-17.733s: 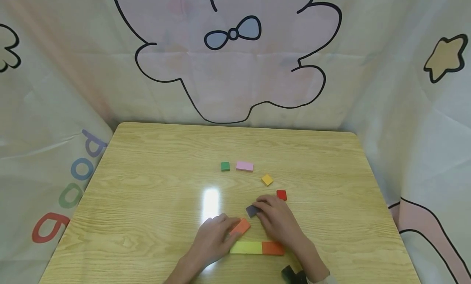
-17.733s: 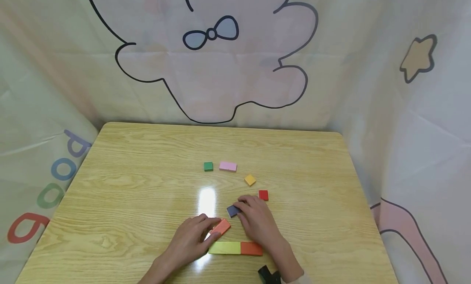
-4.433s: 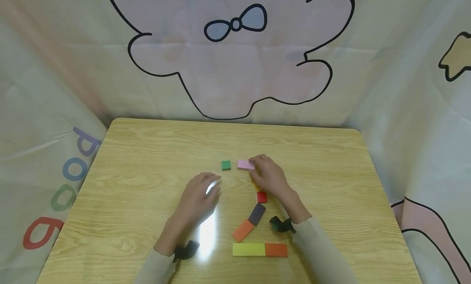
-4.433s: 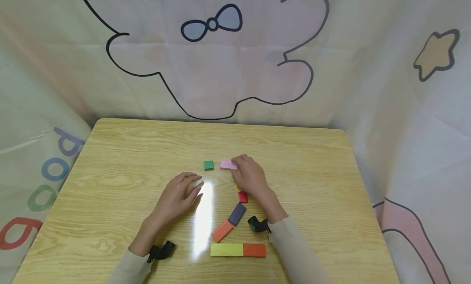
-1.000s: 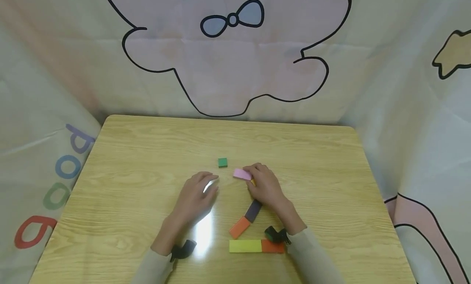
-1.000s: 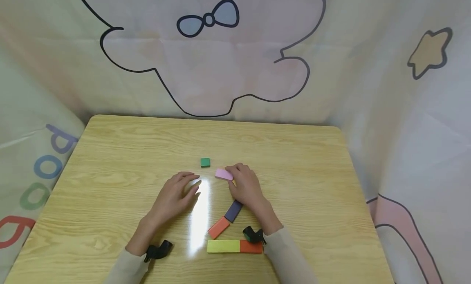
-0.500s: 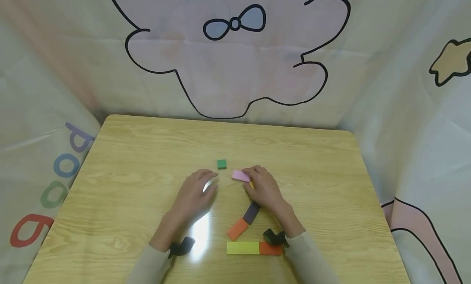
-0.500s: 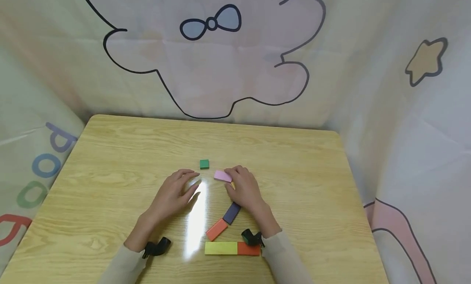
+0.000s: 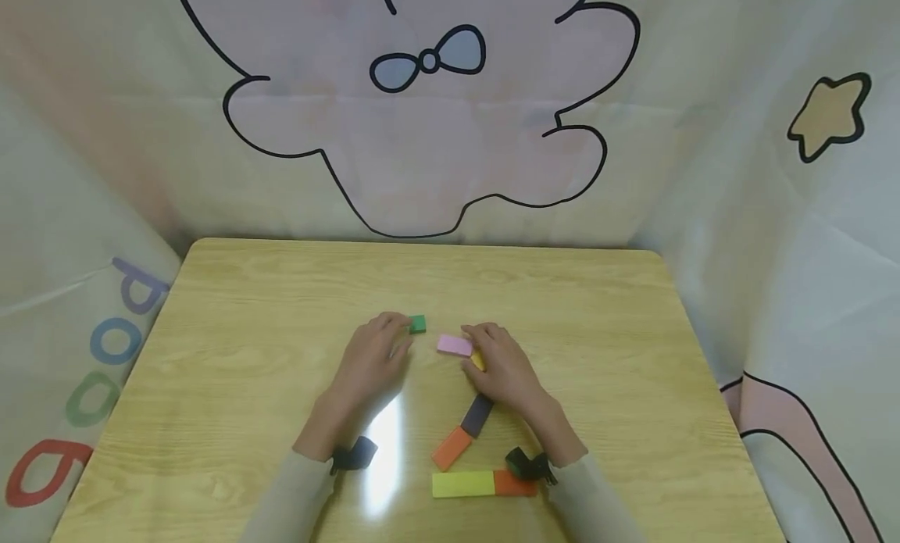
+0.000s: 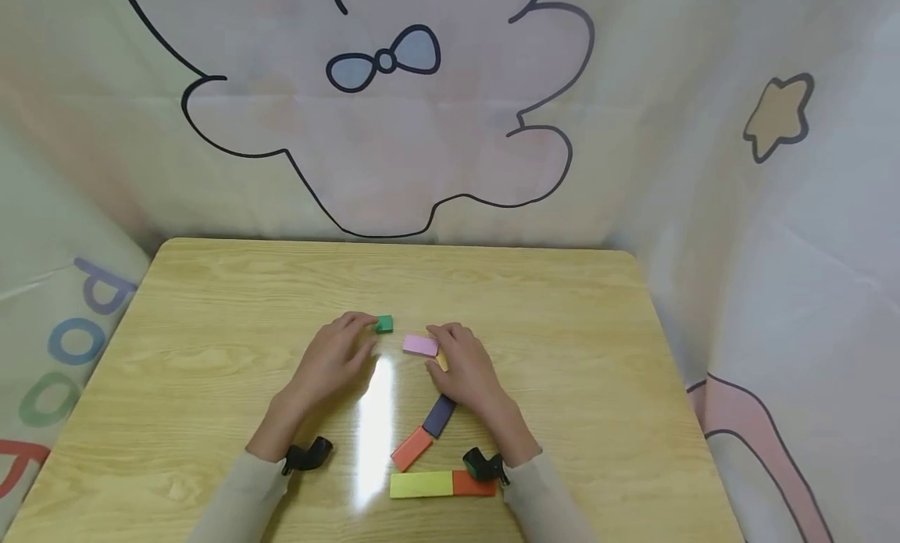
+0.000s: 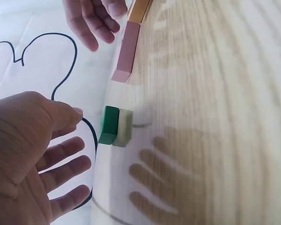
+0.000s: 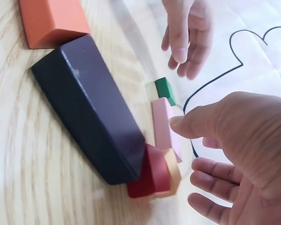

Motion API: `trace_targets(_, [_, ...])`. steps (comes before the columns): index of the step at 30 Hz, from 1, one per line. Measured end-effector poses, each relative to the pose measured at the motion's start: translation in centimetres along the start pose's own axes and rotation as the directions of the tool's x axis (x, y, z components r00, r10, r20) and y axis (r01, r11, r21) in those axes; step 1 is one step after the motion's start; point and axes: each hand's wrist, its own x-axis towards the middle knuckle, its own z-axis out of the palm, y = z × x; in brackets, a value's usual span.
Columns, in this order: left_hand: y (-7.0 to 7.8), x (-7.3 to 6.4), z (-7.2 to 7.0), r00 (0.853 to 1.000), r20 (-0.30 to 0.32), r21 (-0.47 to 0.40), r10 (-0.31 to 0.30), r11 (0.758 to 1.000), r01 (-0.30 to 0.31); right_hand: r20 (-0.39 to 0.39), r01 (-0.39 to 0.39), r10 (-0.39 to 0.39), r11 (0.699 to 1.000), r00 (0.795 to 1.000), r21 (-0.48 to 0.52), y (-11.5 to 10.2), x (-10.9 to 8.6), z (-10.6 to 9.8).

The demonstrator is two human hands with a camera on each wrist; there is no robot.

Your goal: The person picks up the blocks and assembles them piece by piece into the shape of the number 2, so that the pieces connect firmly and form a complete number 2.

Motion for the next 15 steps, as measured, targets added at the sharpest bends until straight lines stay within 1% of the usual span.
trace_targets(4, [0.0, 0.7, -0.3, 1.000, 0.014, 0.000, 0.018, 1.000, -0.018, -0.016, 0.005, -0.005, 1.000, 1.000, 0.005, 0.0, -0.5, -0.5])
trace_targets(9, [-0.3, 1.5, -0.3, 0.999, 0.047, 0.025, 0.005, 1.000, -0.006, -0.041, 0.003, -0.002, 1.000, 0.999, 0.003, 0.1, -1.3, -0.9])
trace_targets(12, [-0.4, 1.8, 0.0, 0.997, 0.073, 0.023, -0.010, 1.000, 0.008, -0.069, 0.018, -0.018, 1.000, 0.997, 0.011, 0.4, -1.6, -1.1])
trace_targets(15, [-0.4, 2.1, 0.7, 0.996, 0.089, -0.005, -0.020, 1.000, 0.020, -0.100, 0.027, -0.025, 0.999, 0.995, 0.020, 0.8, -2.1, -1.4])
